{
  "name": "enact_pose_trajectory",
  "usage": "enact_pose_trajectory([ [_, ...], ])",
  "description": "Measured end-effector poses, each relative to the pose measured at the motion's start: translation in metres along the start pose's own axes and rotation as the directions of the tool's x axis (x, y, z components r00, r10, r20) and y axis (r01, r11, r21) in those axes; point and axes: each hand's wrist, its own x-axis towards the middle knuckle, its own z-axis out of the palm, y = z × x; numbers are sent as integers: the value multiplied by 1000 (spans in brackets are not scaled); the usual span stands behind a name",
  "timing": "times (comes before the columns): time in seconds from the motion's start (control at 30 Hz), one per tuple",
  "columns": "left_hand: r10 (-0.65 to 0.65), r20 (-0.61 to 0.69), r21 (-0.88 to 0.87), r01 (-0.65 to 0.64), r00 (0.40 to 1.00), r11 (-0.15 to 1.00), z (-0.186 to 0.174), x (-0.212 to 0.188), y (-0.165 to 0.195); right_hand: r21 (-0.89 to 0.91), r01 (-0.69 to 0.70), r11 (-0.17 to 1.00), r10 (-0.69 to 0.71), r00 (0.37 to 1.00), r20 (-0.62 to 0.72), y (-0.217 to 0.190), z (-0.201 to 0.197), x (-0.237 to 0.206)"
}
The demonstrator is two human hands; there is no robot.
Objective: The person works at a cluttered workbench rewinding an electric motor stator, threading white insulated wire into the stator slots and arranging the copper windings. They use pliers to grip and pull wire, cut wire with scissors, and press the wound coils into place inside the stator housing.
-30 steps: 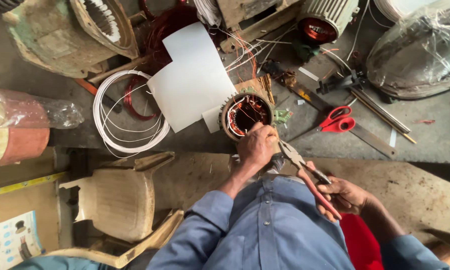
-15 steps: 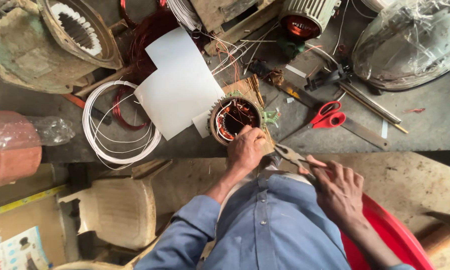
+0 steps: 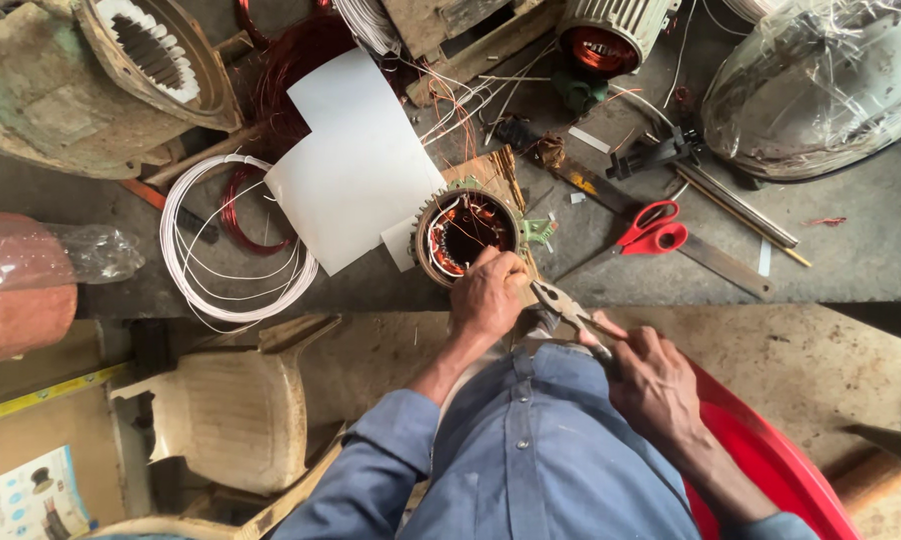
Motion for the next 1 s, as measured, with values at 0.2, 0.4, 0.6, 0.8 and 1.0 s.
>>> enact_pose_trajectory([
  [0.2,11,-19,-8,-11,1000,1000,3,1,-3,526,-764,374,-20,560,828,51,15,20],
  [0.4,20,-7,-43,-20,1000,999,0,0,-5,547,-807,224,-174,519,837,60,0,15],
  [0.6,-1,-6,-25,1,1000,1000,5,1,-6,-29,-51,998,53,995,90,9,-6,-4],
  [0.8,3,-10,-8,-3,1000,1000,6,2,-9,-206,-14,979,-10,993,-114,-22,-22,3],
  [1.0,15,-6,-3,-15,1000,1000,6,1,-9,-286,20,958,-77,979,-190,-29,-31,7],
])
